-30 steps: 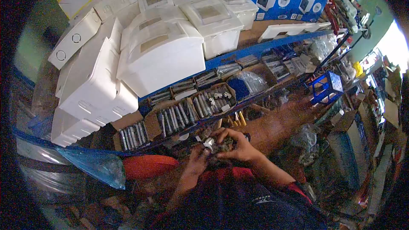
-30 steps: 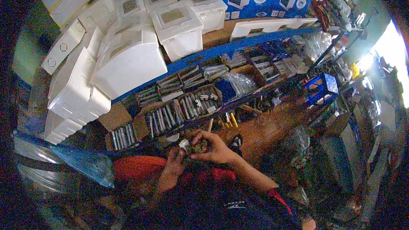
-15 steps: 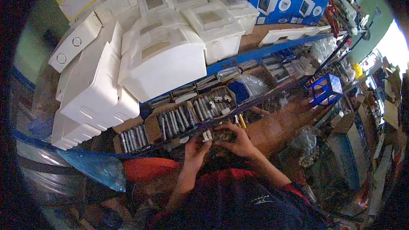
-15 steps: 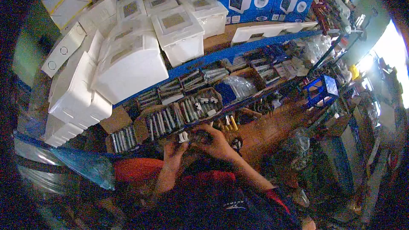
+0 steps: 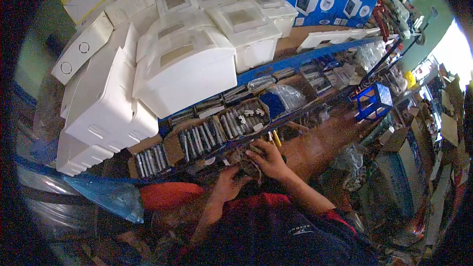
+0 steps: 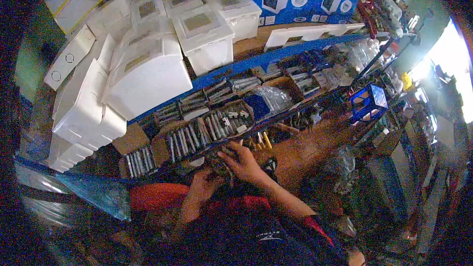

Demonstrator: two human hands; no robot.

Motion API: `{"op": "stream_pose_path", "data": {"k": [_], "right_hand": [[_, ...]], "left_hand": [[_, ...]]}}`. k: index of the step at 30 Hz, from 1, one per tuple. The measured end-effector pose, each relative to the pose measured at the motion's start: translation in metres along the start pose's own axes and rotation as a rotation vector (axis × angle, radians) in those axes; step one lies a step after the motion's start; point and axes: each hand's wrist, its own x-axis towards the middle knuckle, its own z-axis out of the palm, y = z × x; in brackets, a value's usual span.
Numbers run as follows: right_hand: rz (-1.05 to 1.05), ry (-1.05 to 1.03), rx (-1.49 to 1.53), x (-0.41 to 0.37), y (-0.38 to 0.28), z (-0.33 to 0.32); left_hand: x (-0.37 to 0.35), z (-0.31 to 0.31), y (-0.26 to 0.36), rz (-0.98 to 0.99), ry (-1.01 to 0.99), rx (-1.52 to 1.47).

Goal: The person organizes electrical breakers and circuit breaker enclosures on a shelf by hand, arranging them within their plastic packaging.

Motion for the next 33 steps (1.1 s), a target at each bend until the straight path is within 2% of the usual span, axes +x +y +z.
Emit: {"op": "stream_pose_path", "data": {"k": [1, 4, 7, 10, 11, 12, 14, 16, 19, 22, 25, 28, 29, 31, 33], "right_hand": [[0.003, -0.022, -0.037, 0.000, 0.000, 0.001], [-0.024, 0.099, 0.080, -0.007, -0.011, 0.010], [-0.118, 0.216, 0.137, -0.024, -0.004, 0.027], [-0.220, 0.119, 0.031, -0.036, -0.014, 0.023], [-0.277, 0.099, 0.020, -0.036, -0.015, 0.021], [-0.237, 0.064, -0.037, -0.037, -0.015, 0.016], [-0.149, 0.037, -0.046, -0.032, -0.005, 0.009], [-0.048, 0.040, -0.043, -0.026, -0.014, 0.003], [-0.121, 0.189, 0.019, -0.025, 0.006, 0.010], [0.004, 0.291, 0.204, -0.026, 0.017, 0.012], [0.070, 0.446, 0.285, -0.029, 0.015, 0.008], [0.111, 0.373, 0.344, -0.031, 0.015, 0.004], [0.120, 0.362, 0.383, -0.032, 0.012, 0.003], [-0.006, 0.331, 0.342, -0.031, -0.003, 0.007], [-0.069, 0.266, 0.273, -0.023, -0.006, 0.006]], "left_hand": [[-0.004, -0.002, 0.004, 0.014, -0.015, 0.063], [-0.002, 0.001, -0.015, 0.060, -0.016, -0.068], [-0.019, 0.013, -0.014, -0.001, 0.124, -0.582], [-0.033, 0.015, 0.005, -0.292, 0.249, -0.904], [-0.035, 0.014, 0.011, -0.288, 0.256, -0.856], [-0.035, 0.014, 0.017, -0.282, 0.261, -0.808], [-0.036, 0.017, 0.004, -0.125, 0.254, -0.382], [-0.033, 0.020, -0.036, 0.179, 0.215, 0.382], [-0.011, 0.027, -0.018, -0.290, 0.296, -0.718], [-0.005, 0.016, 0.030, -0.074, 0.320, -0.655], [0.005, 0.018, -0.003, 0.002, 0.289, -0.591], [0.006, 0.013, 0.013, 0.010, 0.253, -0.526], [0.005, 0.013, 0.017, 0.037, 0.279, -0.386], [0.007, 0.013, 0.026, 0.096, 0.324, -0.108], [0.009, 0.014, 0.039, 0.257, 0.370, 0.026]]}}
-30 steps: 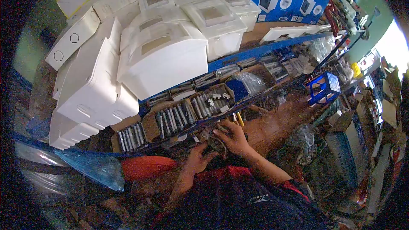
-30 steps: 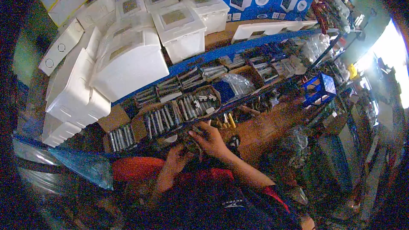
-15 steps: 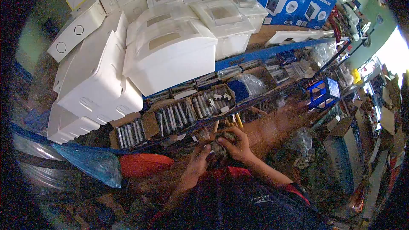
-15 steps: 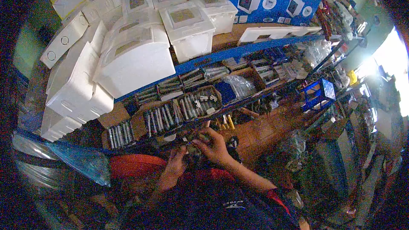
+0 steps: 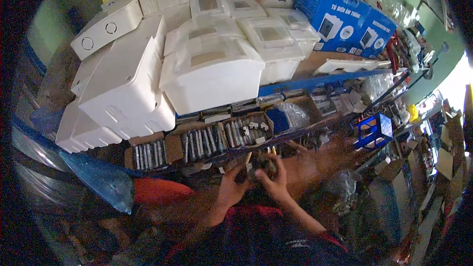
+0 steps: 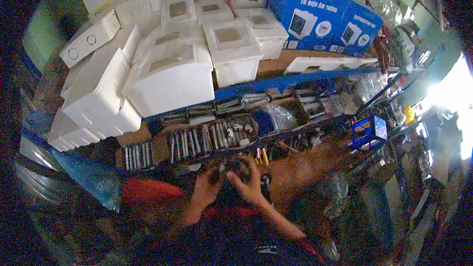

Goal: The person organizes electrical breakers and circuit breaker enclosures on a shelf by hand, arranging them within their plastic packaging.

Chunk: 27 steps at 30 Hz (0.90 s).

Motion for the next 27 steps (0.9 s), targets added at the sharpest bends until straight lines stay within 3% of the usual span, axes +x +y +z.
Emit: {"op": "stream_pose_path", "data": {"k": [1, 4, 6, 10, 13, 16, 19, 22, 25, 27], "right_hand": [[0.012, -0.047, -0.041, 0.002, 0.005, 0.000], [0.064, -0.159, -0.187, 0.005, -0.001, -0.004], [0.113, -0.216, -0.267, 0.009, 0.003, -0.009], [0.219, 0.161, -0.183, 0.003, 0.035, -0.001], [0.089, -0.171, -0.111, -0.002, 0.019, -0.008], [0.114, -0.332, -0.182, -0.008, 0.012, -0.018], [0.394, -0.144, 0.096, -0.008, 0.037, -0.029], [0.513, 0.018, 0.130, 0.000, 0.028, -0.032], [0.372, 0.200, 0.258, -0.011, 0.046, -0.019], [0.410, 0.097, 0.258, -0.024, 0.061, -0.021]], "left_hand": [[-0.001, 0.001, 0.003, 0.083, 0.011, 0.056], [-0.012, 0.000, -0.031, 0.081, -0.031, 0.166], [-0.009, -0.006, -0.029, -0.026, -0.155, 0.145], [0.005, -0.011, -0.004, -0.128, -0.276, 0.072], [-0.003, -0.010, -0.027, -0.020, -0.338, 0.224], [-0.011, -0.003, -0.040, -0.079, -0.541, 0.421], [-0.006, 0.004, -0.014, -0.006, -0.518, 0.374], [-0.012, 0.020, -0.045, -0.024, -0.428, 0.278], [-0.020, 0.035, -0.071, -0.212, -0.263, 0.053], [-0.020, 0.038, -0.075, -0.251, -0.218, -0.156]]}}
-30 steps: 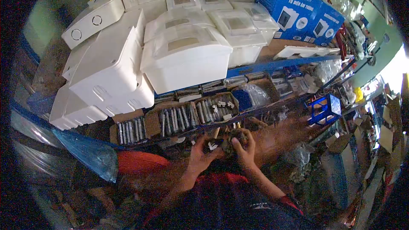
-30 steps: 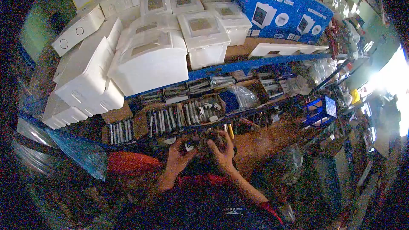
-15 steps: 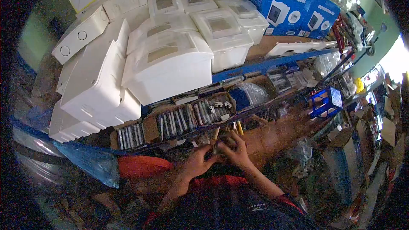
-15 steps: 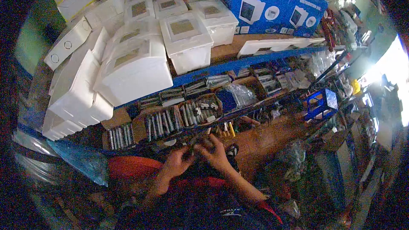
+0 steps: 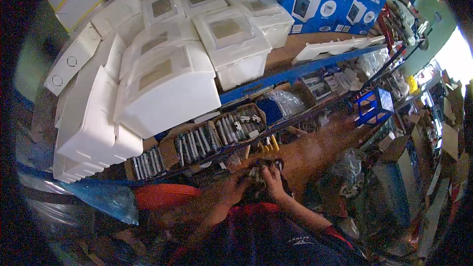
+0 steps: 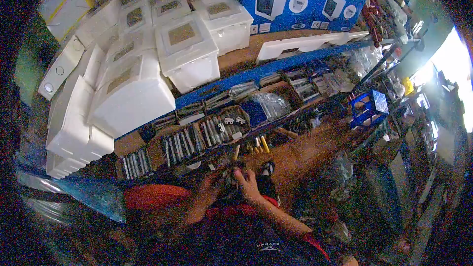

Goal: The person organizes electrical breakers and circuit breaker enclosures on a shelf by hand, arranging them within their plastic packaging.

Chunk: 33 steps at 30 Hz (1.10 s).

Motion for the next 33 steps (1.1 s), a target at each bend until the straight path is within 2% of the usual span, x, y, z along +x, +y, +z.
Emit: {"op": "stream_pose_path", "data": {"k": [1, 2, 4, 5, 7, 8, 9, 11, 14, 16, 19, 21, 22, 25, 26, 29, 30, 32, 33], "right_hand": [[0.024, -0.049, -0.011, -0.001, 0.001, 0.000], [-0.137, -0.152, -0.015, -0.005, -0.001, -0.002], [-0.383, -0.104, -0.370, -0.003, -0.018, -0.003], [-0.505, -0.070, -0.552, 0.000, -0.024, -0.007], [-0.279, -0.099, -0.417, 0.006, -0.026, -0.015], [-0.165, -0.117, -0.342, 0.008, -0.025, -0.018], [-0.164, -0.071, -0.367, 0.012, -0.019, -0.021], [-0.163, 0.016, -0.419, 0.020, -0.006, -0.028], [-0.148, 0.117, -0.536, 0.026, -0.020, -0.032], [-0.116, 0.119, -0.405, 0.031, -0.016, -0.049], [-0.137, 0.119, -0.388, 0.038, -0.036, -0.084], [-0.221, 0.121, -0.356, 0.056, -0.007, -0.122], [-0.242, 0.086, -0.251, 0.063, -0.006, -0.132], [-0.131, 0.119, -0.299, 0.071, -0.032, -0.152], [-0.019, 0.103, -0.210, 0.069, -0.058, -0.147], [-0.276, 0.187, -0.395, 0.096, -0.046, -0.172], [-0.177, 0.119, -0.272, 0.094, -0.077, -0.163], [-0.180, 0.143, -0.315, 0.115, -0.045, -0.191], [-0.181, 0.151, -0.337, 0.120, -0.052, -0.188]], "left_hand": [[0.002, 0.000, 0.001, -0.006, 0.012, -0.107], [0.002, 0.001, 0.005, -0.070, 0.012, -0.117], [0.010, 0.002, 0.027, -0.186, 0.005, -0.139], [0.015, 0.005, 0.020, -0.179, 0.006, -0.067], [0.018, 0.012, -0.012, -0.173, 0.009, 0.083], [0.021, 0.018, -0.024, -0.260, 0.035, 0.074], [0.025, 0.026, -0.033, -0.346, 0.065, 0.067], [0.035, 0.034, -0.059, -0.393, 0.093, 0.057], [0.052, 0.034, -0.063, -0.285, 0.124, 0.065], [0.076, 0.021, 0.008, -0.227, 0.197, 0.102], [0.119, -0.002, 0.019, -0.113, 0.185, 0.297], [0.145, -0.008, -0.023, -0.023, 0.186, 0.463], [0.155, -0.007, -0.038, -0.046, 0.164, 0.539], [0.174, 0.001, -0.111, -0.116, 0.089, 0.456], [0.177, 0.003, -0.119, -0.144, 0.052, 0.606], [0.177, 0.007, -0.174, 0.007, 0.237, 0.672], [0.177, 0.009, -0.161, -0.048, 0.216, 0.655], [0.174, 0.015, -0.124, -0.174, 0.224, 0.675], [0.172, 0.017, -0.113, -0.241, 0.231, 0.684]]}}
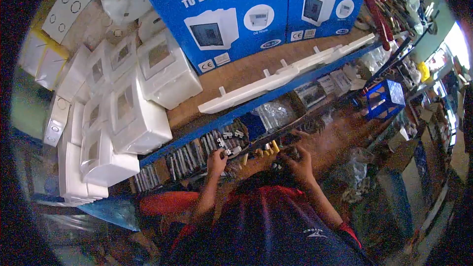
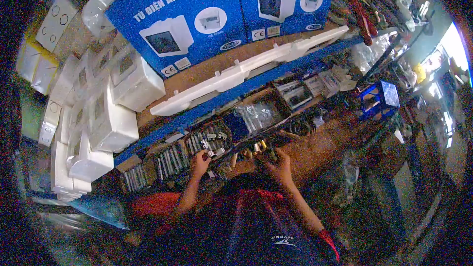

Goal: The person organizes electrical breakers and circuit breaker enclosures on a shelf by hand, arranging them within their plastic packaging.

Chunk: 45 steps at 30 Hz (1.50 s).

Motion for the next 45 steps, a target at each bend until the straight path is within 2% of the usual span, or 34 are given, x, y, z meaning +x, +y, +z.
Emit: {"op": "stream_pose_path", "data": {"k": [3, 7, 9, 13, 15, 16, 17, 20, 23, 27, 29, 30, 31, 33, 34, 35, 36, 38, 39, 42, 45], "right_hand": [[0.064, -0.073, 0.069, 0.004, -0.031, -0.010], [0.026, -0.090, -0.031, 0.013, -0.013, -0.020], [-0.003, -0.131, -0.062, 0.016, -0.013, -0.025], [0.007, -0.151, -0.023, 0.020, -0.006, -0.033], [0.040, -0.170, -0.003, 0.019, -0.012, -0.038], [0.037, -0.168, 0.008, 0.020, -0.005, -0.039], [0.032, -0.164, 0.020, 0.021, 0.007, -0.041], [0.043, -0.158, -0.007, 0.023, -0.001, -0.043], [0.040, -0.146, 0.005, 0.013, -0.016, -0.043], [-0.056, -0.172, 0.016, 0.015, 0.021, -0.056], [0.082, -0.165, 0.064, 0.012, 0.023, -0.064], [0.153, -0.162, 0.090, 0.010, 0.016, -0.067], [0.278, -0.120, 0.174, 0.009, 0.007, -0.068], [0.527, -0.027, 0.339, 0.014, -0.010, -0.070], [0.526, -0.061, 0.555, 0.017, -0.011, -0.067], [0.522, -0.095, 0.769, 0.018, -0.012, -0.062], [0.514, -0.130, 0.981, 0.020, -0.014, -0.056], [0.495, -0.178, 0.945, 0.020, -0.060, -0.045], [0.483, -0.201, 0.929, 0.018, -0.077, -0.037], [0.041, -0.273, 0.256, 0.020, -0.052, -0.009], [-0.090, -0.391, 0.219, 0.015, -0.049, 0.010]], "left_hand": [[-0.007, -0.008, 0.009, 0.064, 0.103, 0.082], [-0.008, -0.010, 0.012, 0.112, 0.151, 0.116], [-0.001, 0.008, -0.017, 0.141, 0.095, 0.004], [-0.005, -0.003, -0.007, 0.065, 0.065, -0.131], [0.007, 0.009, -0.027, 0.115, 0.179, -0.206], [0.010, 0.000, -0.013, 0.141, 0.237, -0.242], [0.017, -0.020, -0.005, 0.088, 0.083, -0.028], [0.029, -0.033, 0.026, -0.060, 0.000, 0.045], [0.055, 0.019, -0.038, 0.053, 0.134, 0.124], [0.067, 0.024, -0.039, 0.005, 0.145, 0.053], [0.063, 0.015, -0.031, -0.028, 0.148, -0.091], [0.049, -0.005, -0.003, -0.046, 0.149, -0.161], [0.028, -0.021, 0.030, -0.005, 0.234, 0.056], [0.000, -0.049, 0.075, 0.047, 0.041, -0.180], [-0.013, -0.059, 0.098, 0.073, -0.058, -0.300], [-0.025, -0.069, 0.126, 0.096, -0.130, -0.356], [-0.030, -0.058, 0.129, 0.146, -0.192, -0.539], [-0.044, -0.036, 0.132, 0.252, -0.312, -0.901], [-0.051, -0.031, 0.145, 0.215, -0.311, -0.923], [-0.075, -0.024, 0.195, 0.141, -0.290, -0.962], [-0.078, -0.019, 0.214, 0.194, -0.230, -0.974]]}}
